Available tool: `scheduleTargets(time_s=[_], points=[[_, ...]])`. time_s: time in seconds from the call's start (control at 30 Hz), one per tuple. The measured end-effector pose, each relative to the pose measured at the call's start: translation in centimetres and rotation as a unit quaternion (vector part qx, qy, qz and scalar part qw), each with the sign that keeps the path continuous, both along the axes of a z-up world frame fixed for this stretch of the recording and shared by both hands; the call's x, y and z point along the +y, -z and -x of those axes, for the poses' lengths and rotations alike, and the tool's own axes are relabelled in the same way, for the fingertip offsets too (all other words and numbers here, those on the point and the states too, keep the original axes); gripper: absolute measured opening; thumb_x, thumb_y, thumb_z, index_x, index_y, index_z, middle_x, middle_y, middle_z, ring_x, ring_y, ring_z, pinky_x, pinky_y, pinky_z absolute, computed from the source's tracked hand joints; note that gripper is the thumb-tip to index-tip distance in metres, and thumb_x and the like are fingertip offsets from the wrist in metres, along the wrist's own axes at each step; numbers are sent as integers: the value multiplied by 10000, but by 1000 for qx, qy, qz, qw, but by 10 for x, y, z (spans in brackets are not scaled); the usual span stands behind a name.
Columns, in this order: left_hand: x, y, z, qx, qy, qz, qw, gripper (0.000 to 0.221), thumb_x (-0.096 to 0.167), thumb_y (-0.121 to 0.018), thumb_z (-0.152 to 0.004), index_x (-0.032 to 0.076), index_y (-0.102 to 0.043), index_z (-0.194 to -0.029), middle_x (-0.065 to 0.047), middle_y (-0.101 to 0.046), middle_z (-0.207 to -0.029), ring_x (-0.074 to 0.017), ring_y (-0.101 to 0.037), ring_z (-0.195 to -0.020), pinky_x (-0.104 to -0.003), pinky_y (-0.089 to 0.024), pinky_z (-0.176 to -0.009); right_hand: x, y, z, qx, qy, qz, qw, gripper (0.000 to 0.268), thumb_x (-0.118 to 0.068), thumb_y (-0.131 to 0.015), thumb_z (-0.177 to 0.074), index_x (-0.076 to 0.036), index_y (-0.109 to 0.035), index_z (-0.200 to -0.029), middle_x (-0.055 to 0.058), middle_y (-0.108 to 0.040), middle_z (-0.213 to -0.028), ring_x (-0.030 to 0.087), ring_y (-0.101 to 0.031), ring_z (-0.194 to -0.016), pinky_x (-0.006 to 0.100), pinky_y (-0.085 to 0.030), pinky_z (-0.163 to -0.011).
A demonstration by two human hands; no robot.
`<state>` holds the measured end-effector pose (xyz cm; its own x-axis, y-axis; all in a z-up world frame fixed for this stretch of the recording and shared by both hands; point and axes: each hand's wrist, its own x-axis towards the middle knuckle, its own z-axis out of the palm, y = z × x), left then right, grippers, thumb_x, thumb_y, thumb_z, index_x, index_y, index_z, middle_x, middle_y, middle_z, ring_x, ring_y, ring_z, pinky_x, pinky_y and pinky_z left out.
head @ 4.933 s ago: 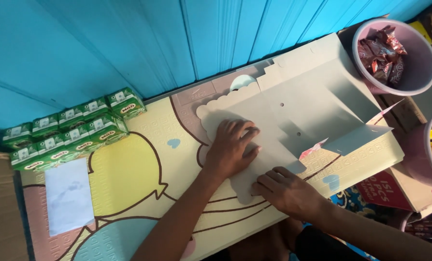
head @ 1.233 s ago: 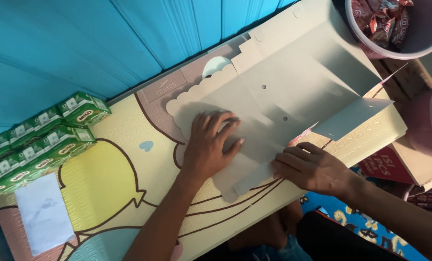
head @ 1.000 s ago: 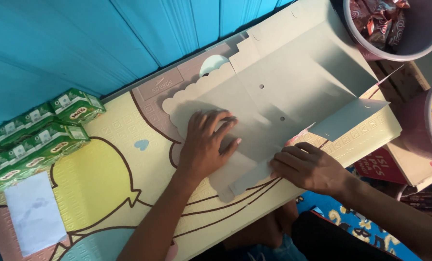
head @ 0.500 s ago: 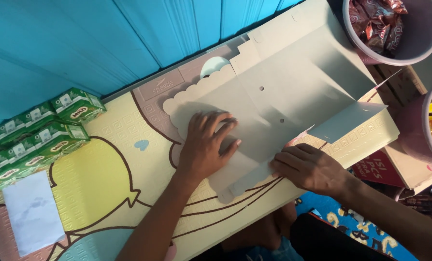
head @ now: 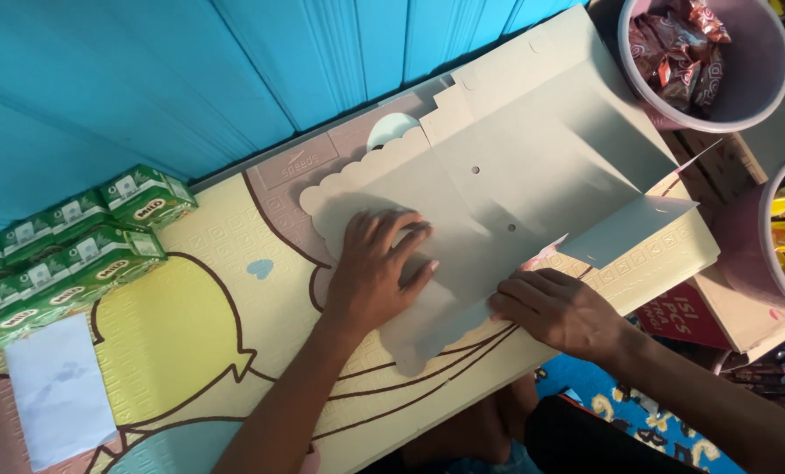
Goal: The person sits on the floor at a low table and folds a flat die-cut cardboard box, pressing the flaps and creases to shape it. They then apply a strip of pink decorative tape along the box edge and press the box flat.
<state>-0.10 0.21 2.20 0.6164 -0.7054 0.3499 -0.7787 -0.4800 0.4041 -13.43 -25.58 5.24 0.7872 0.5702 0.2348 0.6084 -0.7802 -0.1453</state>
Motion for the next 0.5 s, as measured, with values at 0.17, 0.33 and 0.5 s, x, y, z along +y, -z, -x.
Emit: scheduleTargets(time_s=[0.17, 0.33, 0.5], points=[[0, -5, 0, 2, 7, 5, 1000, 413, 395, -676, -936, 195, -653, -1297, -59, -601, -1308, -294, -619, -1179, -582, -443, -1039, 3, 2, -1, -15, 8, 12, 1000, 228, -239, -755, -864, -187, -714, -1082, 53, -714, -929, 277, -749, -884, 411, -625, -784], [0, -5, 0, 1, 10, 8, 1000, 401, 387, -678, -937, 186, -659, -1284, -74, -604, -1297, -299, -620, -1188, -580, -444, -1043, 12, -11, -6, -31, 20, 20, 999, 137, -285, -636, -983, -175, -718, -991, 28, -685, -849, 245, -737, -824, 395, -620, -723], [1, -4, -1, 14, 17, 9, 1000, 422, 394, -678, -927, 190, -645, -1294, -73, -596, -1304, -311, -619, -1179, -595, -446, -1037, 14, -14, -7, -22, 11, 22, 999, 174, -257, -584, -1014, -160, -716, -958, 44, -677, -830, 246, -733, -812, 383, -614, -696]])
